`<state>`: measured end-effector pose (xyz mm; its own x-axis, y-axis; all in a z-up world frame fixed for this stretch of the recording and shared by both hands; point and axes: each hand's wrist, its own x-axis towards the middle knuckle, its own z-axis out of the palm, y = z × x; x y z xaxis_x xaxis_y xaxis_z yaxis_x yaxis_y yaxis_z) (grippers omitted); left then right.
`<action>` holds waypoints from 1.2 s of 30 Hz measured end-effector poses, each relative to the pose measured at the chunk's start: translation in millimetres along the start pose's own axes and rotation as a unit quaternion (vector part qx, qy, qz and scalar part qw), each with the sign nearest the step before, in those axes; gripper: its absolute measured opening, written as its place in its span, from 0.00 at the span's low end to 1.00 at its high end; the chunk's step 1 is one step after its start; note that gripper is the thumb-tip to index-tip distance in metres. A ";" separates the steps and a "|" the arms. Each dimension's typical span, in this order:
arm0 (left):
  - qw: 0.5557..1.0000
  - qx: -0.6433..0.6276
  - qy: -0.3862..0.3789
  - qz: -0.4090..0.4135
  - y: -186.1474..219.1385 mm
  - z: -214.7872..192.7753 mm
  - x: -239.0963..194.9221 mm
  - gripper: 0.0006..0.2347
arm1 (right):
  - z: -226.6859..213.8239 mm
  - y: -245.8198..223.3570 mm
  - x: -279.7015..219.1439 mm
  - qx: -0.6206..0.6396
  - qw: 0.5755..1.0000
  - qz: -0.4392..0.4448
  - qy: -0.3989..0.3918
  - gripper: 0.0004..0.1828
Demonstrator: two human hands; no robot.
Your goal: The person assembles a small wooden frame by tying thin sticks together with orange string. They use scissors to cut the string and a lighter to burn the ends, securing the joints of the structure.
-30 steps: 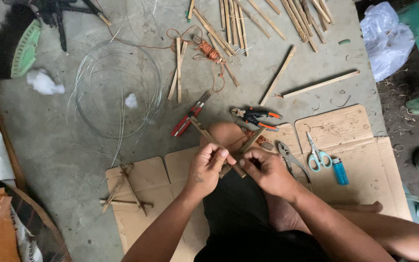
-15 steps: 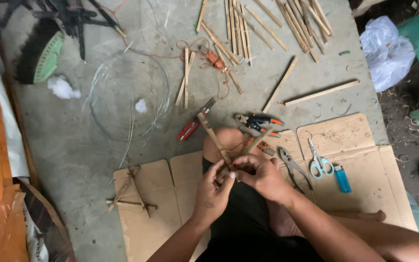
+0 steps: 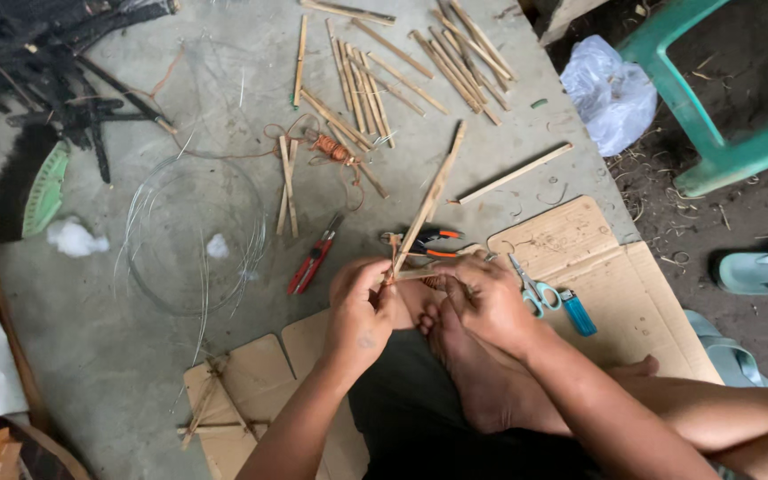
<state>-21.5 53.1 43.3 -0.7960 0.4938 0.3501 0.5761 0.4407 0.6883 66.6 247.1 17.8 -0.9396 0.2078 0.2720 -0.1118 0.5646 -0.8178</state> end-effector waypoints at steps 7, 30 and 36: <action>0.986 0.084 -0.102 0.101 20.3 -7.5 25.4 0.11 | -20.5 3.2 18.7 -0.173 0.973 -0.150 0.033 0.25; 0.917 -0.105 -0.376 -0.080 68.2 -45.2 108.0 0.20 | -123.4 4.3 86.1 0.160 0.954 0.063 -0.244 0.31; 0.882 -0.202 -0.409 -0.121 36.6 -23.2 95.2 0.23 | -76.2 -8.9 51.0 0.179 0.937 0.047 -0.296 0.26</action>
<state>-80.5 98.9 116.6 -0.3913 0.8705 -0.2985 0.1631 0.3848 0.9085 44.3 313.5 77.6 -0.9537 -0.2962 -0.0527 -0.0211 0.2408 -0.9703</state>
